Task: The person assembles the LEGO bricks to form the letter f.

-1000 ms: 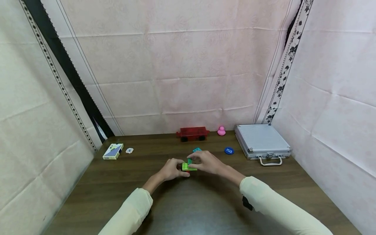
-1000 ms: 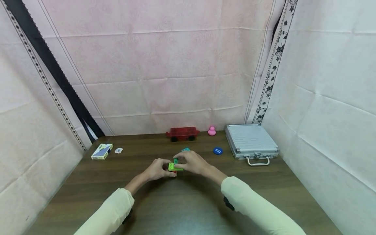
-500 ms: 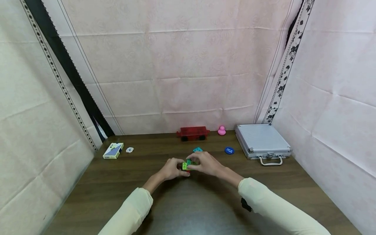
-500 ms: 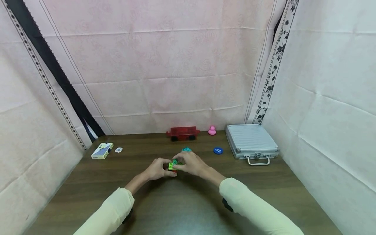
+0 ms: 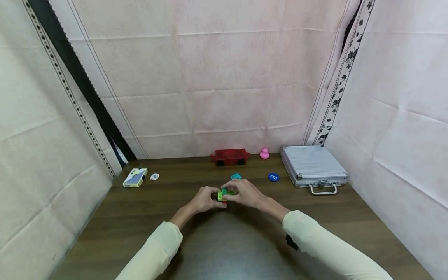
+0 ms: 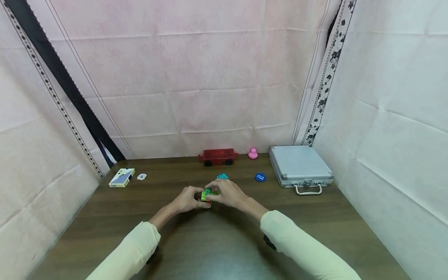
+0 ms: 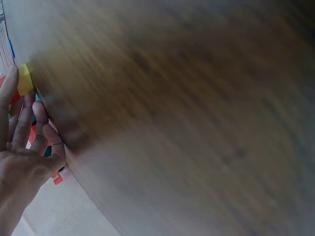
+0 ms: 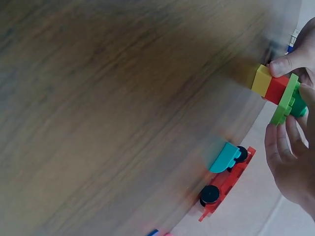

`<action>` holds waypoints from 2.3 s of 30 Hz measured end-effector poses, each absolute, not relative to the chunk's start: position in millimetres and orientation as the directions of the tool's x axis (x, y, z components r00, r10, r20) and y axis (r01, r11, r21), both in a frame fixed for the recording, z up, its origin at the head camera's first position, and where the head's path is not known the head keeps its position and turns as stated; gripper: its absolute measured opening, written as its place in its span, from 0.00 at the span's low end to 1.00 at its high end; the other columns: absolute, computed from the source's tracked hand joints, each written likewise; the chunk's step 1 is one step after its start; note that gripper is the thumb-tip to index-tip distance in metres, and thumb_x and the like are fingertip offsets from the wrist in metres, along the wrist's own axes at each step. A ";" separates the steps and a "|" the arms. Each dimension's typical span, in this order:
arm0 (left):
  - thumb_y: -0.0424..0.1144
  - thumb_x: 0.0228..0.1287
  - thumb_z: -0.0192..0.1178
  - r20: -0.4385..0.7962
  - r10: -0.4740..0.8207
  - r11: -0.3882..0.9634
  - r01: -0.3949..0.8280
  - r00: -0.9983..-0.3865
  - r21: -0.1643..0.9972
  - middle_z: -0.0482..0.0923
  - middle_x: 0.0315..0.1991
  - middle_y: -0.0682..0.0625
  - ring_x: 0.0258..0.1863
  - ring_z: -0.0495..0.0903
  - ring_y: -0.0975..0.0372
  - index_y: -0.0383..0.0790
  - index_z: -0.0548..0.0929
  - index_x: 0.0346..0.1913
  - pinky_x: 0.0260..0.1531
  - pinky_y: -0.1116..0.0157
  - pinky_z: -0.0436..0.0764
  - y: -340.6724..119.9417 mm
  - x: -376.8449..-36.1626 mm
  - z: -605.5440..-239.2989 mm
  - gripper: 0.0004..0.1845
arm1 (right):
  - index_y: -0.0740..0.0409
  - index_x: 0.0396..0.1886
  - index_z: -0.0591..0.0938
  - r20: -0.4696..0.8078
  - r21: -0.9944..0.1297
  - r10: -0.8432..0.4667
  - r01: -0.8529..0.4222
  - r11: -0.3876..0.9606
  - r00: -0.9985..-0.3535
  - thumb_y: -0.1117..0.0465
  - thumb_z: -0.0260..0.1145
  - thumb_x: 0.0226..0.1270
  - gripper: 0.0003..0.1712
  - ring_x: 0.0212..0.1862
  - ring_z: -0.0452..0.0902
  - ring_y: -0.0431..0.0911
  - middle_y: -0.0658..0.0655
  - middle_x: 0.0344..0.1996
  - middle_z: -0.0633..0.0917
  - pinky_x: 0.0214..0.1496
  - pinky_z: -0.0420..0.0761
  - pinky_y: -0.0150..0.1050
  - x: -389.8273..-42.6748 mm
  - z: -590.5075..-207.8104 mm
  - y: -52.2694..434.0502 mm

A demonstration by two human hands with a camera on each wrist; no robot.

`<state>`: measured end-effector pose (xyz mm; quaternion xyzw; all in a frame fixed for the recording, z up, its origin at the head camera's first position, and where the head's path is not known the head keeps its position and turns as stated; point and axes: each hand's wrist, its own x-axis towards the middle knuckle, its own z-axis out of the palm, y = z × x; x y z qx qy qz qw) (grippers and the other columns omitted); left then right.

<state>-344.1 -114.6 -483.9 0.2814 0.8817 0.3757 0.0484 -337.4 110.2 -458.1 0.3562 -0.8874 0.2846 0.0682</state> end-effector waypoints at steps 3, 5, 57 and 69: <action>0.42 0.61 0.78 0.121 0.536 0.561 0.459 -0.836 0.689 0.86 0.34 0.58 0.29 0.80 0.68 0.46 0.88 0.43 0.31 0.67 0.80 -113.5 -345.3 -479.9 0.11 | 0.50 0.56 0.87 0.305 -0.443 -0.592 -0.661 0.605 -0.746 0.52 0.75 0.69 0.19 0.42 0.80 0.39 0.49 0.40 0.86 0.42 0.82 0.33 -338.0 -453.4 110.7; 0.42 0.60 0.78 0.120 0.535 0.559 0.457 -0.836 0.692 0.87 0.35 0.58 0.30 0.81 0.68 0.46 0.88 0.44 0.31 0.67 0.80 -113.0 -345.8 -477.7 0.12 | 0.49 0.56 0.87 0.295 -0.422 -0.590 -0.657 0.625 -0.751 0.51 0.75 0.69 0.19 0.42 0.80 0.38 0.48 0.41 0.86 0.43 0.81 0.34 -338.3 -450.7 110.6; 0.44 0.66 0.73 0.117 0.525 0.549 0.440 -0.843 0.710 0.83 0.36 0.51 0.30 0.79 0.63 0.35 0.81 0.61 0.28 0.67 0.78 -115.1 -334.4 -486.7 0.26 | 0.57 0.59 0.85 0.214 -0.406 -0.457 -0.505 0.762 -0.863 0.63 0.71 0.72 0.17 0.66 0.75 0.57 0.61 0.67 0.78 0.67 0.76 0.55 -393.5 -477.9 152.5; 0.48 0.66 0.73 0.169 0.511 0.492 0.448 -0.843 0.746 0.85 0.48 0.48 0.47 0.83 0.54 0.45 0.82 0.64 0.44 0.60 0.83 -127.0 -330.0 -474.6 0.26 | 0.56 0.54 0.85 0.216 -0.422 -0.485 -0.529 0.736 -0.848 0.58 0.75 0.69 0.16 0.49 0.81 0.47 0.55 0.48 0.85 0.55 0.83 0.48 -388.8 -477.7 154.8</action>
